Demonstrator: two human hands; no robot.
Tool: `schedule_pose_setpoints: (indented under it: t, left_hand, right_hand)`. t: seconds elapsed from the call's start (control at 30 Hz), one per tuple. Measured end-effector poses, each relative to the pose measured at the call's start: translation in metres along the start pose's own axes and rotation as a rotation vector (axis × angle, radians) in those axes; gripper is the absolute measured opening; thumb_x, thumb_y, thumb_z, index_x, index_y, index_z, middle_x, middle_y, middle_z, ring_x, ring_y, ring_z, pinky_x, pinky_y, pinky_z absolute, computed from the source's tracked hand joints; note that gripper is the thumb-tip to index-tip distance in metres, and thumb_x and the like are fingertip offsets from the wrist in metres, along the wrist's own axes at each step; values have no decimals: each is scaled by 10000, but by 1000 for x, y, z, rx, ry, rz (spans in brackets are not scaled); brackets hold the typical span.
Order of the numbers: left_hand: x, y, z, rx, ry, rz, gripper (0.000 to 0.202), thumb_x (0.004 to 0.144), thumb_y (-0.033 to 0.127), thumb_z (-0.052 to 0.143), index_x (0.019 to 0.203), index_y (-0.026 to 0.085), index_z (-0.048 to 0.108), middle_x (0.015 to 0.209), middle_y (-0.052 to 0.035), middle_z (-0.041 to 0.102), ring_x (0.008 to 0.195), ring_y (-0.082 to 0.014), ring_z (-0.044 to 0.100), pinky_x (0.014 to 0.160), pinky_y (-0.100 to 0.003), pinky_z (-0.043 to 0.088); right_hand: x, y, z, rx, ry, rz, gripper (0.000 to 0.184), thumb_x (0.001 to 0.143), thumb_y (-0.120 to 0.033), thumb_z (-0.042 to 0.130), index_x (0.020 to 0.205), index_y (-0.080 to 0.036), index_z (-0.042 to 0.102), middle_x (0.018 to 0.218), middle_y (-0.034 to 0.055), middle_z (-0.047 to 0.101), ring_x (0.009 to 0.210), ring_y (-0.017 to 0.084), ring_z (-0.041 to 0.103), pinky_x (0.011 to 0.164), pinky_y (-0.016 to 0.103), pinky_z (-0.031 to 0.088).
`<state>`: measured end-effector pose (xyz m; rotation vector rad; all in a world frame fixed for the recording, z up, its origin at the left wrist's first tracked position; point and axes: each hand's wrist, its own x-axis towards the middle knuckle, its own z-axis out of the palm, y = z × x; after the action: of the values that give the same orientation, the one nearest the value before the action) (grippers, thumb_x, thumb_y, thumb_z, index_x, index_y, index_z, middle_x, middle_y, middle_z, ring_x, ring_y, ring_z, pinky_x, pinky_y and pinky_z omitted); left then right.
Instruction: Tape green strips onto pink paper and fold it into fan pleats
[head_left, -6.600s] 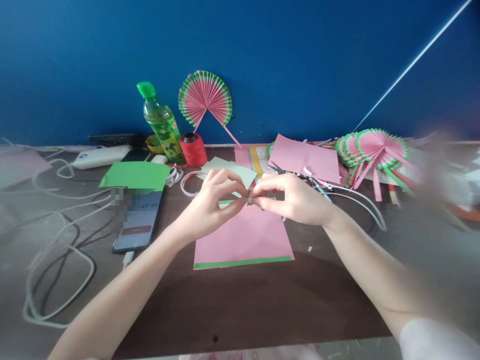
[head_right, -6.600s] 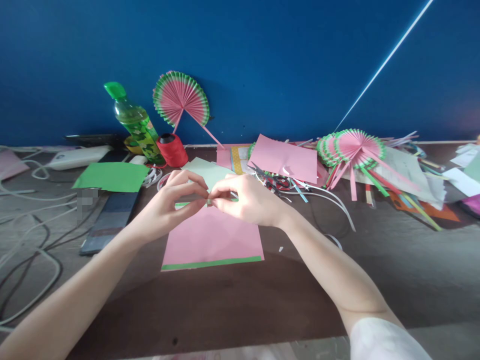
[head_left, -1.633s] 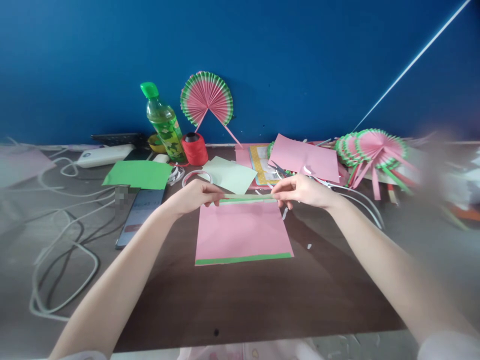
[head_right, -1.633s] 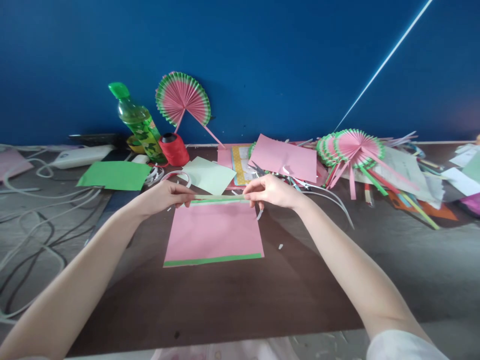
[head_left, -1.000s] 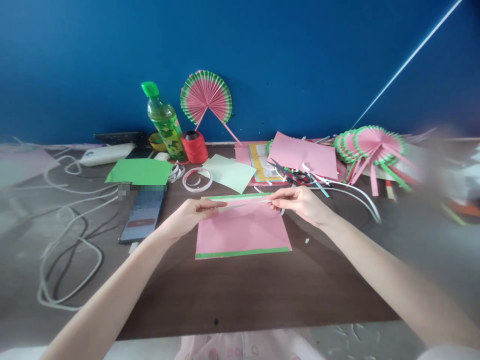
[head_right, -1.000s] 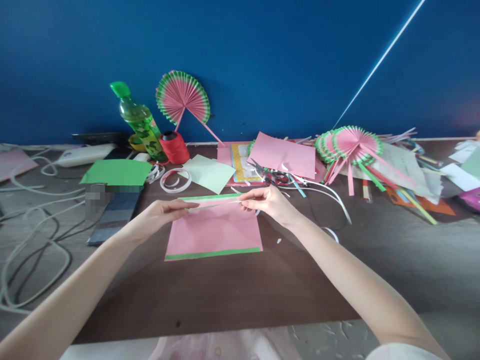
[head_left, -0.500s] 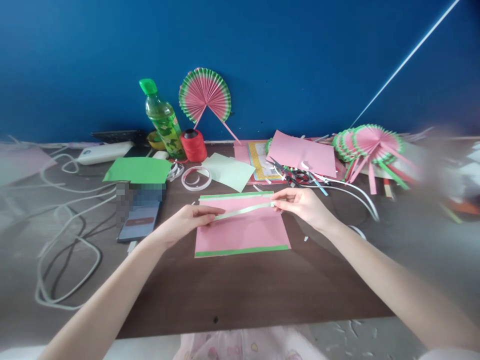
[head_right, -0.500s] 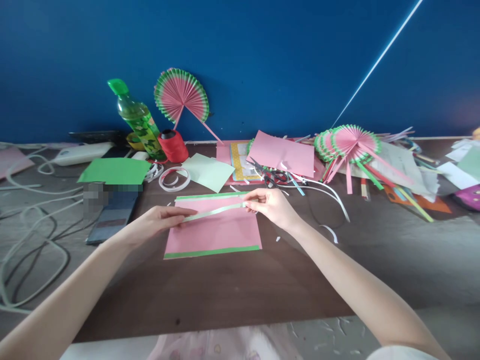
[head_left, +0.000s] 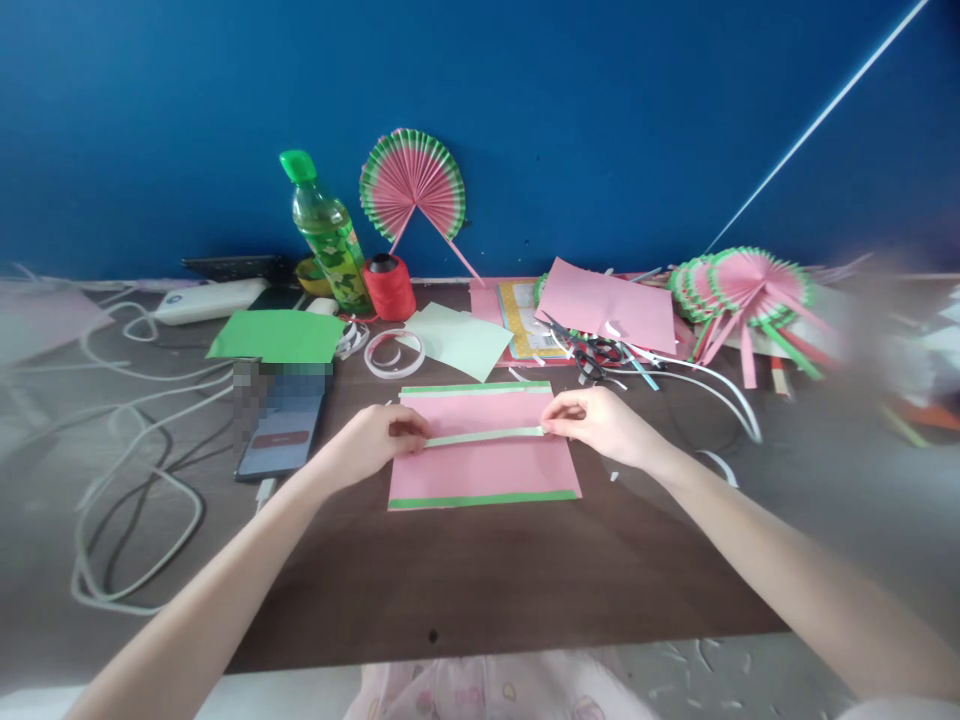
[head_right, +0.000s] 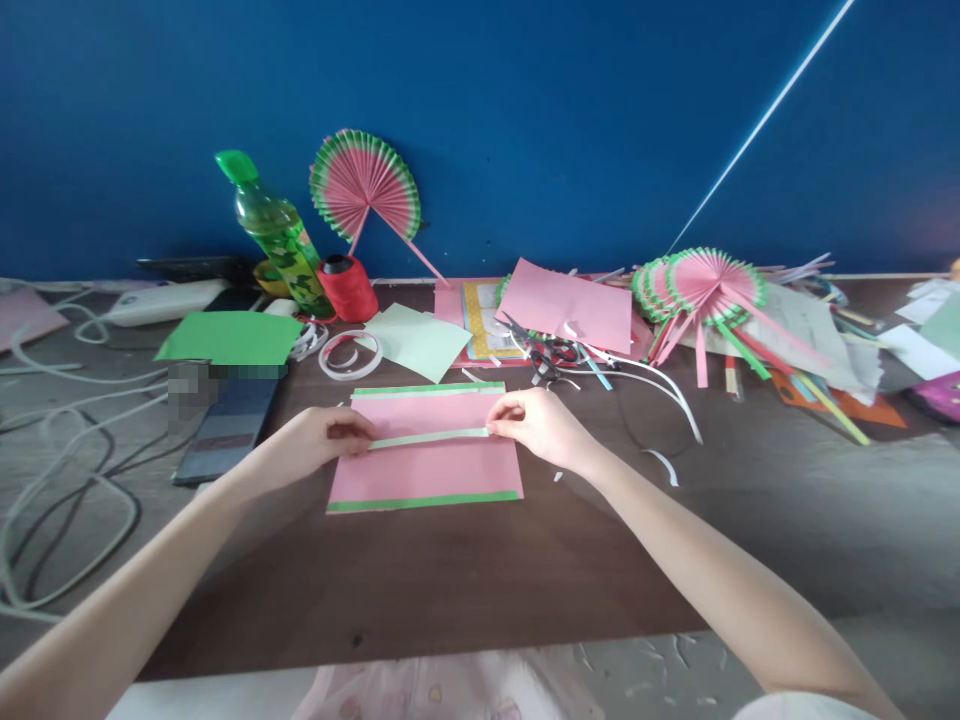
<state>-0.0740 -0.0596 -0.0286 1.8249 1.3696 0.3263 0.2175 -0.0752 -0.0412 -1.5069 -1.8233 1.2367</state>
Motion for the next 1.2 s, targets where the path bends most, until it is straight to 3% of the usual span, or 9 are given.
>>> schedule_pose_setpoints:
  t: [0.27,0.43,0.7,0.93,1.2]
  left_hand:
    - [18,-10,3,-69,24,62,197,709,323,591,828,190,673,892,-35,699,817,-198,633,755,-287,484]
    - [15,-2,-1,-49,28,25,182,715,324,597,795,177,669,756,-20,686,648,-152,616,647,-251,472]
    - [13,2,-11,86,-145,-73,231,667,260,599,881,190,654,681,22,671,676,-152,634,651,-226,456]
    - [10,1,-10,210,-284,-57,164,668,300,550,716,175,644,692,11,662,658,-141,603,611,-210,420]
    - [8,6,-11,362,-341,-29,152,672,292,530,627,168,605,657,16,620,608,-119,533,569,-218,352]
  right_hand:
    - [15,12,-4,-20,128,-29,162,721,-317,602,777,-167,627,771,49,691,743,190,658,735,325,489]
    - [9,1,-8,-141,145,-54,153,744,-306,573,749,-171,644,768,39,693,736,183,641,732,305,456]
    - [5,-9,-16,-256,-70,-35,201,708,-362,604,724,-178,683,818,34,673,739,172,602,680,277,425]
    - [8,-16,-19,-248,-316,93,156,661,-304,631,703,-163,682,695,17,682,688,157,598,641,246,419]
    - [10,-12,-18,-199,-459,76,233,628,-313,657,791,-147,662,678,15,661,631,135,584,596,233,414]
